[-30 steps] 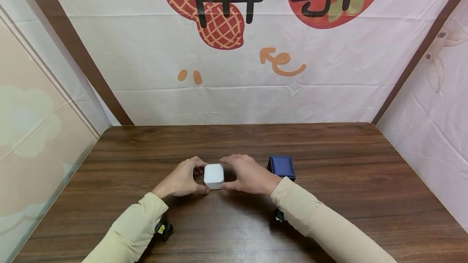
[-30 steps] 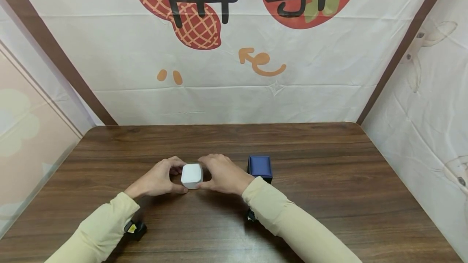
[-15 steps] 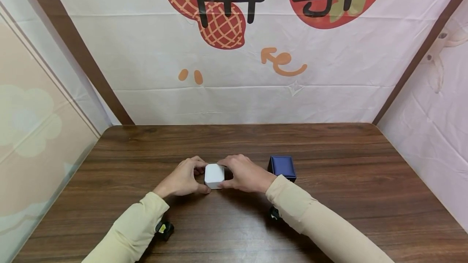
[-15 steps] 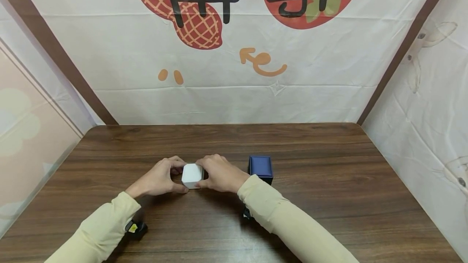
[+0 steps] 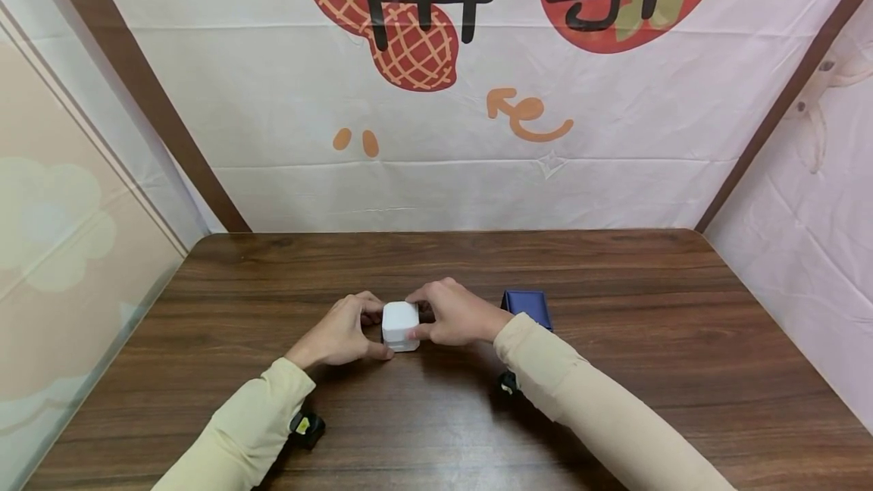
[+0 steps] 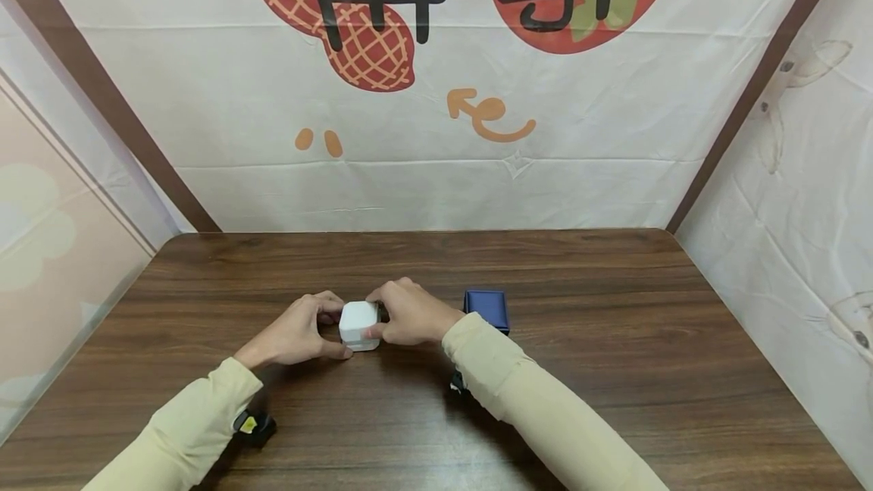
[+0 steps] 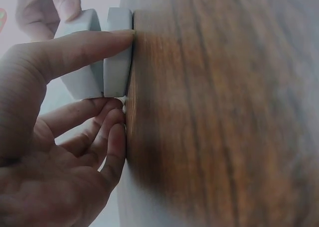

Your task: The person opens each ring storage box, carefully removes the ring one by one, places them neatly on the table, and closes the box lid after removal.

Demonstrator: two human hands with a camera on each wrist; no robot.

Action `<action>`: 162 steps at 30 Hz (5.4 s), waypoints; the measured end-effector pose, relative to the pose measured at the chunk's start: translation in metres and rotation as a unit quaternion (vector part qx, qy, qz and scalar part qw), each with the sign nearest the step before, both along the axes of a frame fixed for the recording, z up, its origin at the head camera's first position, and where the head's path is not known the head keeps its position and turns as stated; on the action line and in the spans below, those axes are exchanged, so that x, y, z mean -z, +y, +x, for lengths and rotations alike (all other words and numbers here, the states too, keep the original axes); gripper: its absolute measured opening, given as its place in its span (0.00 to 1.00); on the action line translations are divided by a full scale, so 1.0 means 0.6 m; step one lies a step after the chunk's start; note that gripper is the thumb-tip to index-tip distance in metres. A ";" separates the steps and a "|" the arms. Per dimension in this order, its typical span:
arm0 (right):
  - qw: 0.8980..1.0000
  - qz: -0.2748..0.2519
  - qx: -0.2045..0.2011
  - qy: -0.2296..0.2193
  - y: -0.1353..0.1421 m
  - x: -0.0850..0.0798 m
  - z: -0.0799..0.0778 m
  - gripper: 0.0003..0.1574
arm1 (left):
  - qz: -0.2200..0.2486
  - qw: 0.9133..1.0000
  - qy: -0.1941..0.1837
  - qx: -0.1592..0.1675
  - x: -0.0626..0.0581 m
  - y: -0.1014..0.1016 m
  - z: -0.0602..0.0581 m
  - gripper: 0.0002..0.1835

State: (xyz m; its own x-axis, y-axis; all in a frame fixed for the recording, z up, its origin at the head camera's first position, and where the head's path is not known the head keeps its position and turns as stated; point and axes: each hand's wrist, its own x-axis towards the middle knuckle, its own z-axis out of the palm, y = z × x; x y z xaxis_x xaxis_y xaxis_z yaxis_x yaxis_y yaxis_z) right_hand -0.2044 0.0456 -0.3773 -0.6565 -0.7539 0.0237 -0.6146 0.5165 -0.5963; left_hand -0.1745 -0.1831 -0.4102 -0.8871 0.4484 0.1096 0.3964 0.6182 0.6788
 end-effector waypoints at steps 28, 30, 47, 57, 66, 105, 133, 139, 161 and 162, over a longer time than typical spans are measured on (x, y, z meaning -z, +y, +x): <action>0.993 -0.018 0.056 -0.103 0.002 0.012 -0.031 0.27 | 0.019 0.998 -0.066 0.001 -0.004 0.000 -0.009 0.24; 0.992 -0.022 0.064 -0.103 0.002 0.013 -0.029 0.28 | 0.019 0.997 -0.070 0.001 -0.005 0.000 -0.009 0.25; 0.982 -0.125 0.140 -0.016 0.030 0.003 0.013 0.20 | 0.021 0.997 -0.076 0.002 -0.009 -0.001 -0.009 0.25; 0.981 -0.130 0.144 0.000 0.025 0.011 0.036 0.06 | 0.021 0.997 -0.074 0.001 -0.010 -0.001 -0.009 0.26; 0.986 -0.104 0.132 0.023 -0.001 0.025 0.039 0.03 | 0.021 0.997 -0.075 0.002 -0.009 -0.002 -0.008 0.25; 0.982 -0.068 0.166 0.058 -0.024 0.029 0.040 0.03 | 0.021 0.997 -0.073 0.012 -0.007 -0.004 -0.013 0.22; 0.984 -0.077 0.162 -0.002 0.001 0.002 0.072 0.03 | 0.021 0.997 -0.080 0.003 -0.009 -0.004 -0.013 0.23; 0.988 -0.059 0.140 -0.026 0.006 0.009 0.083 0.05 | 0.025 0.997 -0.077 0.006 -0.009 -0.004 -0.013 0.23; 0.994 0.010 0.085 -0.061 -0.015 0.024 0.102 0.10 | 0.023 0.997 -0.077 0.009 -0.010 -0.004 -0.013 0.22; 0.994 0.012 0.085 -0.062 -0.016 0.024 0.102 0.10 | 0.024 0.997 -0.076 0.009 -0.010 -0.004 -0.013 0.22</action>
